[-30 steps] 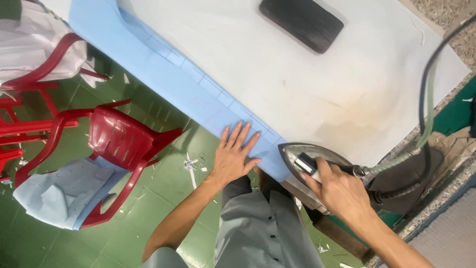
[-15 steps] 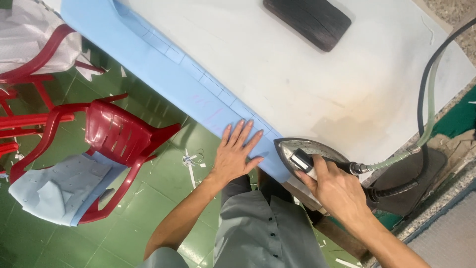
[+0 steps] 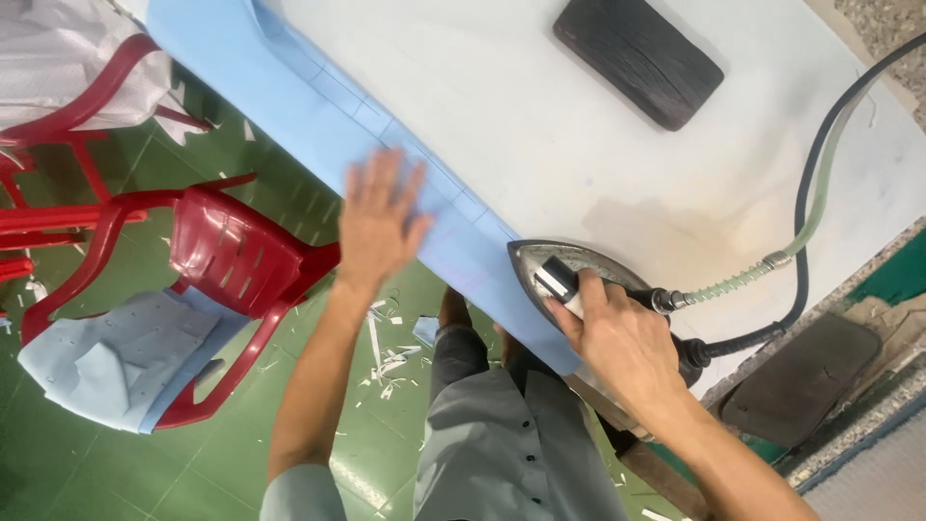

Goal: The person irons a light blue piece of fabric on a white table, smoothing it with their hands and using an iron. They then use a wooden ruler and a blue marker to draw a grid pattern on the fabric.

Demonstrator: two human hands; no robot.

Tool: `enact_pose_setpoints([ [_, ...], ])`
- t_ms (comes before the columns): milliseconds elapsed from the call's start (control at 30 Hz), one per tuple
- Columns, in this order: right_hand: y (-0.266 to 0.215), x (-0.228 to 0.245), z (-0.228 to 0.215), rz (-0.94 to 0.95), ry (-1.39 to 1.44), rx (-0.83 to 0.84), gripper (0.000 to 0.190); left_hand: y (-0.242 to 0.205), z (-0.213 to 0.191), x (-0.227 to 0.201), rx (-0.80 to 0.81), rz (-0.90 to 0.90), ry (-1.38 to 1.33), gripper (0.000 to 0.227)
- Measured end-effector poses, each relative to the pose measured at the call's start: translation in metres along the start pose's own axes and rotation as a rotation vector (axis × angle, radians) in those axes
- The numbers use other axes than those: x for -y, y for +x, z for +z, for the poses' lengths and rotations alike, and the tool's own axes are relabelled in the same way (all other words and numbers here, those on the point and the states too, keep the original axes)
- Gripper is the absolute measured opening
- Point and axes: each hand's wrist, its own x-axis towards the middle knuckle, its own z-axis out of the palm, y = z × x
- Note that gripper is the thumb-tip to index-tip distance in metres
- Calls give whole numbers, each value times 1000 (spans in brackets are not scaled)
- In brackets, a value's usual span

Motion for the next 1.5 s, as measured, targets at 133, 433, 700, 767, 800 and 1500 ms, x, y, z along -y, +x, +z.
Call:
enact_pose_setpoints([
  [133,3,1,-4,19,43,3,53,-13,-7,-11,-13,-200,91,69],
  [433,5,-5,1,51,107,202,66,-33,5,-80,74,45,-148,73],
  [700,6,-2,-1,50,99,155,59,-26,4,-71,63,36,-162,75],
  [767,8,1,-1,39,68,136,59,-26,5,-71,51,33,-169,74],
  [800,9,3,-1,29,39,115,58,-26,5,-71,38,32,-175,73],
  [1500,89,52,-17,-121,-50,-41,50,30,-20,80,-30,-232,199,61],
])
